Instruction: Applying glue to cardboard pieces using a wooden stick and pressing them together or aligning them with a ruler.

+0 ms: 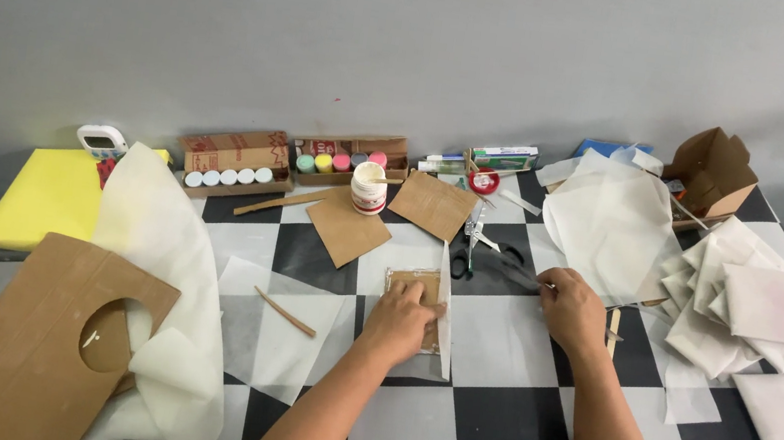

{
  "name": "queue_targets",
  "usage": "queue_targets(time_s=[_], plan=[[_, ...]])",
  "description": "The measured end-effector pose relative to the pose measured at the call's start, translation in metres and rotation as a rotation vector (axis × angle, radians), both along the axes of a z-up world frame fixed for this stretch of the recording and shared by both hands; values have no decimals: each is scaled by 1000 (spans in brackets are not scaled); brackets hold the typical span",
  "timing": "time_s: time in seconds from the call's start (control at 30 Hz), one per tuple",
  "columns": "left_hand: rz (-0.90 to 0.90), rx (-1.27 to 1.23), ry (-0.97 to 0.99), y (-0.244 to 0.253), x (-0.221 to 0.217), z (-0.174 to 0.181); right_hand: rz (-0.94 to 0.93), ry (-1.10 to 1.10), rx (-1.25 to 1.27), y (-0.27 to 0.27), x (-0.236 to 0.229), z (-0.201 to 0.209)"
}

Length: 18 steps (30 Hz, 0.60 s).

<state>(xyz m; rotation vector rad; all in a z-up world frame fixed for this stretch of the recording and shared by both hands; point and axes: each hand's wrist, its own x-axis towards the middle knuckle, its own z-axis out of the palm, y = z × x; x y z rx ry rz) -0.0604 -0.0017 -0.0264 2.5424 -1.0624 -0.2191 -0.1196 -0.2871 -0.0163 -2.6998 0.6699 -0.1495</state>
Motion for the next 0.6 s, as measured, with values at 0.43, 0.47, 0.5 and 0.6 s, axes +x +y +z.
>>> queue_targets(time_s=[0.43, 0.47, 0.5, 0.6], plan=[[-31, -37, -82, -1, 5, -15, 48, -66, 589, 76, 45, 35], [-15, -56, -71, -1, 2, -9, 13, -143, 819, 71, 52, 25], [1, -77, -56, 0, -3, -3, -24, -217, 1049, 65, 58, 16], [1, -65, -53, -1, 0, -6, -56, -246, 986, 52, 69, -9]])
